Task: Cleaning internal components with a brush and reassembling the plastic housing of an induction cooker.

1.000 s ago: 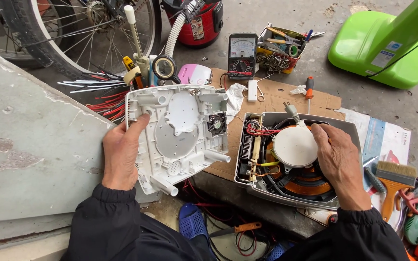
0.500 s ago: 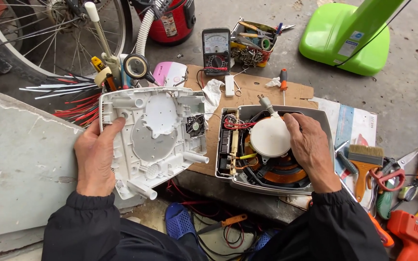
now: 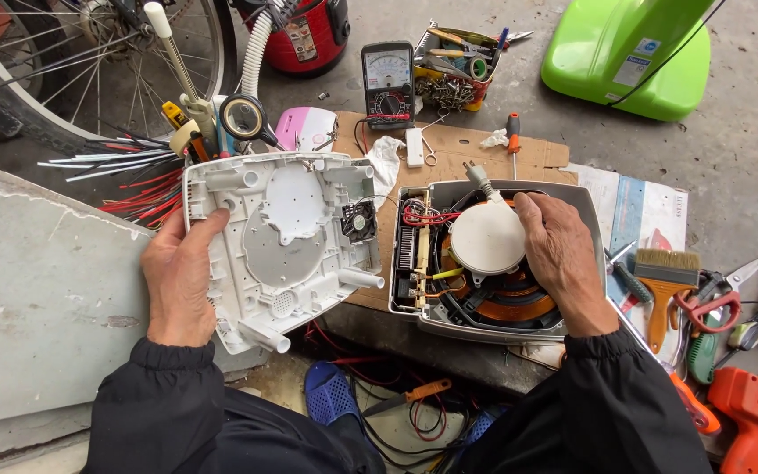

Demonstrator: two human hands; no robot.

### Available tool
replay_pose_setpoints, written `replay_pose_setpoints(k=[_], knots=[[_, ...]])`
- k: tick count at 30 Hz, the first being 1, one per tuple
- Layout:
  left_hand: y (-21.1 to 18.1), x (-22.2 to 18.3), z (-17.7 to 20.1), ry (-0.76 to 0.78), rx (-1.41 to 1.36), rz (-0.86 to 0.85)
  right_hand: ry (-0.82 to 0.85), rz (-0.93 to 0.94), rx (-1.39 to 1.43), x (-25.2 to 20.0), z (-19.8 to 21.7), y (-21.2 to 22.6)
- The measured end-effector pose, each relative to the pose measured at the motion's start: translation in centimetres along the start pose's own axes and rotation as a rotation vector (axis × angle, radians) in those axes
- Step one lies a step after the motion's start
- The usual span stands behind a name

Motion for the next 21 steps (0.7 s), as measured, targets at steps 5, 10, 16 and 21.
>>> replay_pose_setpoints(k=[5,10,16,21], knots=[[-0.1,-0.2,-0.3,-0.007,-0.008,0.017,0.0,-0.005,-0.003,0.2,0.0,-0.2],[0.2,-0.1,-0.2,-0.009,-0.008,0.01,0.007,-0.011,-0.02,0.7,-0.5,-0.9],[0.0,-0.2,-0.2,-0.013,0.008,0.006,0.013,0.01,-0.012,0.3,-0.2,-0.5],[-0.1,-0.3,-0.4,-0.014,0.01,0.0,0.026,0.005,-0.022,0.5,-0.1,-0.9]])
Point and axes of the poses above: each hand's wrist, its own x-axis towards the middle knuckle, its own z-axis out of the back of the hand, y = z × x, the point moved 2 cm from there along x, towards the middle knuckle, and after that the axes turned 11 degrees about -z, right-handed, at the moved point
